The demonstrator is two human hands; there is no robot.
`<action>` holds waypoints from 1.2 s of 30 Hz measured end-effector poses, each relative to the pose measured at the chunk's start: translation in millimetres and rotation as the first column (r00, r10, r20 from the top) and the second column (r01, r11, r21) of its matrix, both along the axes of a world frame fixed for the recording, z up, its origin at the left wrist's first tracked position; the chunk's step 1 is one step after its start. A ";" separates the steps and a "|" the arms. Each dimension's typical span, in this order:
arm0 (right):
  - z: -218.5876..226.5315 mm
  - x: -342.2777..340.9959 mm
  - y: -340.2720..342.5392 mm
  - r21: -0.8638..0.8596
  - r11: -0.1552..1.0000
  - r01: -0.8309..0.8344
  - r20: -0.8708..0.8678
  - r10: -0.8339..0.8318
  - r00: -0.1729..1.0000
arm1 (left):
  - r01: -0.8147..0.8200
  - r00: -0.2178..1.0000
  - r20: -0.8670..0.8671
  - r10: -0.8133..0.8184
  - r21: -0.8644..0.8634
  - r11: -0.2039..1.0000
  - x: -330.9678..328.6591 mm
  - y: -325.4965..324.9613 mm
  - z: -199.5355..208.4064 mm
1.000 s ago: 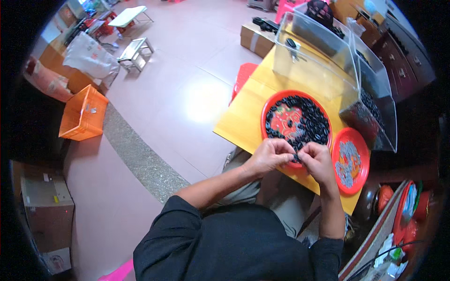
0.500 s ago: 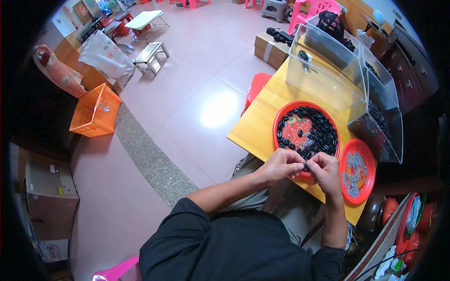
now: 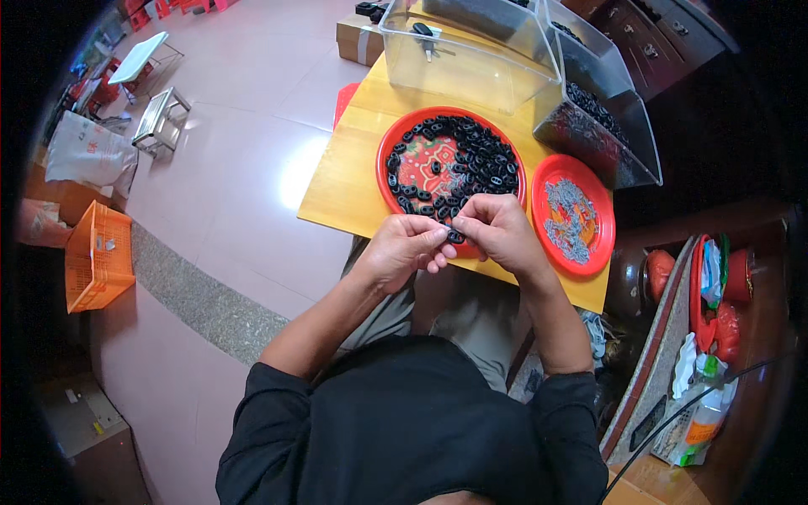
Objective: The person assembles small black plastic components by hand, pressing two parts together until they connect.
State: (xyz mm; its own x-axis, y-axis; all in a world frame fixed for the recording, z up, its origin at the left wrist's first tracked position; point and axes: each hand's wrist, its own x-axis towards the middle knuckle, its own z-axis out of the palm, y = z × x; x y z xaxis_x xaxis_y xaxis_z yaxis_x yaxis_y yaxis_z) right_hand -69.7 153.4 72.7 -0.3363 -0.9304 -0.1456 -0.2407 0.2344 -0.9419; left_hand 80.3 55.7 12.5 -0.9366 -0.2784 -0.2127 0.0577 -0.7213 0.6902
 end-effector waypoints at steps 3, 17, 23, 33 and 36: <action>-0.3 -0.9 4.0 -0.020 1.000 -0.001 0.009 0.001 1.000 | 0.008 1.000 -0.018 -0.007 0.029 1.000 0.3 3.7 -0.5; 8.1 -0.9 11.0 0.031 0.992 -0.122 -0.036 0.123 0.992 | -0.010 0.999 0.047 0.014 -0.093 0.996 8.9 14.1 7.8; 3.2 3.4 15.4 -0.025 0.993 -0.113 -0.058 0.111 0.992 | -0.058 0.997 0.044 0.065 -0.127 0.990 8.6 19.9 11.2; 5.7 17.6 24.8 -0.053 0.998 -0.045 -0.073 0.041 0.996 | -0.137 0.988 0.045 0.146 -0.167 0.976 8.8 28.3 16.7; 5.7 23.2 32.4 -0.120 0.993 -0.005 -0.048 0.000 0.999 | -0.224 0.972 0.024 0.232 -0.179 0.958 7.8 28.2 17.1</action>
